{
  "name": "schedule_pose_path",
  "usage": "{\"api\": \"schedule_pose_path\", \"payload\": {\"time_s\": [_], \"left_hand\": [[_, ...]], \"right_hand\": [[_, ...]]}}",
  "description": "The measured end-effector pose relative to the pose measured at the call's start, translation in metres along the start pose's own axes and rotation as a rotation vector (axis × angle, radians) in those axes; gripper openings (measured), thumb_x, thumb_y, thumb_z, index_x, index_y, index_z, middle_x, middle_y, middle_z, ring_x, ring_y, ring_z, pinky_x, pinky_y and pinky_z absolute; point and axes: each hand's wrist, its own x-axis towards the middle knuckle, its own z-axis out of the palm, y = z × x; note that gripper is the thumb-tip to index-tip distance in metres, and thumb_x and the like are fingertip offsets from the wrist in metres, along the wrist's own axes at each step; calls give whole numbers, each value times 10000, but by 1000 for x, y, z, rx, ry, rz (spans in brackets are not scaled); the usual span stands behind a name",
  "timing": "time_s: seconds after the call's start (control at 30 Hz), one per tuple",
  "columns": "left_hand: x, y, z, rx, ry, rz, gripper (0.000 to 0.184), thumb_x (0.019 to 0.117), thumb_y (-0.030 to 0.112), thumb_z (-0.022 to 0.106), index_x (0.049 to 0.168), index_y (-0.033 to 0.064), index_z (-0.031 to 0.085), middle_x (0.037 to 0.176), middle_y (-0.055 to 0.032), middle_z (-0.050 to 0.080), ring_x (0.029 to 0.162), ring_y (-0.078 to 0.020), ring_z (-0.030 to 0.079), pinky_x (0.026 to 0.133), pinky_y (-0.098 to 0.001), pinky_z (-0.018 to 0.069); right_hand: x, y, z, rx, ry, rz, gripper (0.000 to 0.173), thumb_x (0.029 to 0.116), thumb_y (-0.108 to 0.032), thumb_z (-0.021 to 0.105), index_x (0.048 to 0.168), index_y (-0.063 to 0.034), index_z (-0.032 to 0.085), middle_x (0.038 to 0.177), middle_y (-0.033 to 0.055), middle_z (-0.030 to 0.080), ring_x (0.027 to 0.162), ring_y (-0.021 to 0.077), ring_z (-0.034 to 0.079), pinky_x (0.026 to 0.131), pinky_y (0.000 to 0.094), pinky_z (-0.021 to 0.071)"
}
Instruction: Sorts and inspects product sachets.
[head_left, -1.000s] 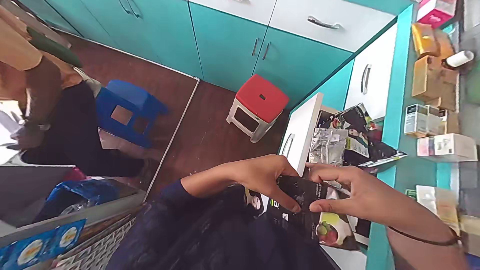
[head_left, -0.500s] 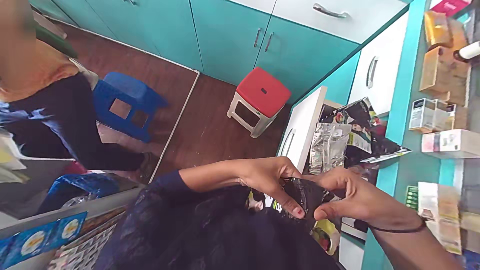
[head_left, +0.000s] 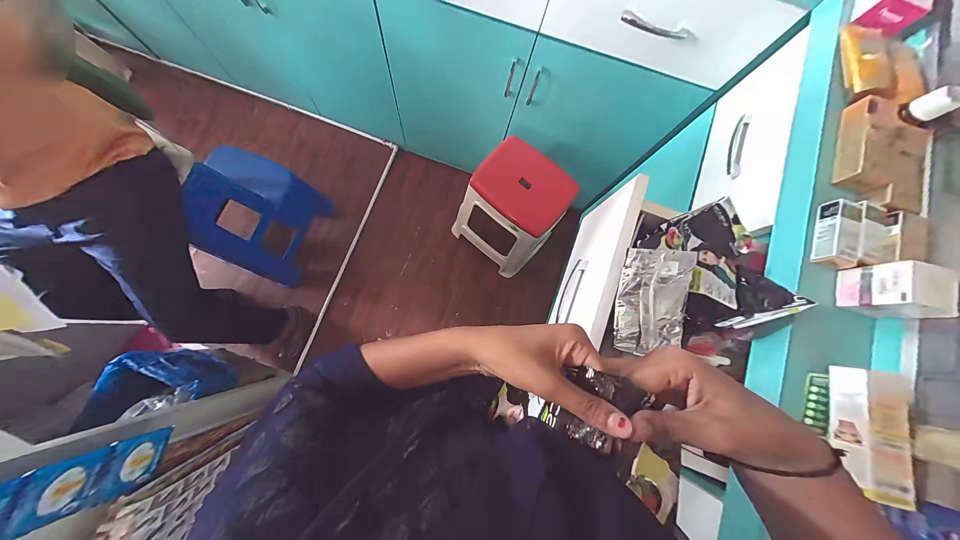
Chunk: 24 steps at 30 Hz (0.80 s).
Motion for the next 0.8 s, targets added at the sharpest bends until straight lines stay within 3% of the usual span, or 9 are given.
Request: {"api": "schedule_pose_path", "payload": {"time_s": [0.07, 0.17, 0.4, 0.57, 0.7, 0.8], "left_hand": [[2, -6, -1, -51, -44, 24, 121, 894, 42, 728, 787, 25, 673, 737, 71, 686, 695, 86, 639, 632, -116, 517], [3, -13, -2, -86, -101, 47, 128, 860, 16, 745, 764, 36, 662, 745, 69, 691, 709, 83, 646, 637, -123, 520], [5, -21, 2, -28, -208, -41, 83, 832, 27, 749, 786, -3, 687, 738, 59, 672, 698, 96, 608, 641, -108, 477], [9, -24, -3, 22, -183, 2, 87, 838, 20, 740, 784, -16, 682, 735, 47, 674, 700, 89, 614, 640, -114, 485], [11, -12, -6, 210, -116, 26, 246, 876, 149, 765, 735, -29, 670, 675, 21, 633, 642, 92, 560, 576, -108, 415], [13, -13, -8, 229, -138, 87, 270, 889, 158, 742, 738, -56, 680, 650, -1, 612, 623, 85, 530, 558, -118, 374]], "right_hand": [[1, 4, 3, 48, -13, -37, 209, 976, -338, 690, 966, -142, 760, 1010, -133, 735, 986, -75, 642, 865, 140, 539], [2, 10, 5, 81, -59, -77, 195, 982, -310, 689, 940, -126, 741, 1030, -116, 734, 1019, -55, 642, 906, 171, 538], [1, 19, 6, 98, -207, -82, 309, 977, -268, 698, 741, -87, 614, 784, -97, 650, 822, -81, 605, 710, 103, 481], [1, 21, 2, 76, -170, -44, 317, 966, -327, 710, 741, -116, 635, 752, -128, 641, 761, -101, 593, 655, 90, 471], [0, 2, -6, 0, -152, 106, 389, 963, -482, 663, 739, -164, 659, 641, -183, 570, 603, -140, 519, 512, 62, 399], [4, -2, -7, -104, -163, 63, 443, 1004, -420, 630, 693, -104, 629, 614, -144, 543, 602, -136, 493, 548, 59, 390]]}}
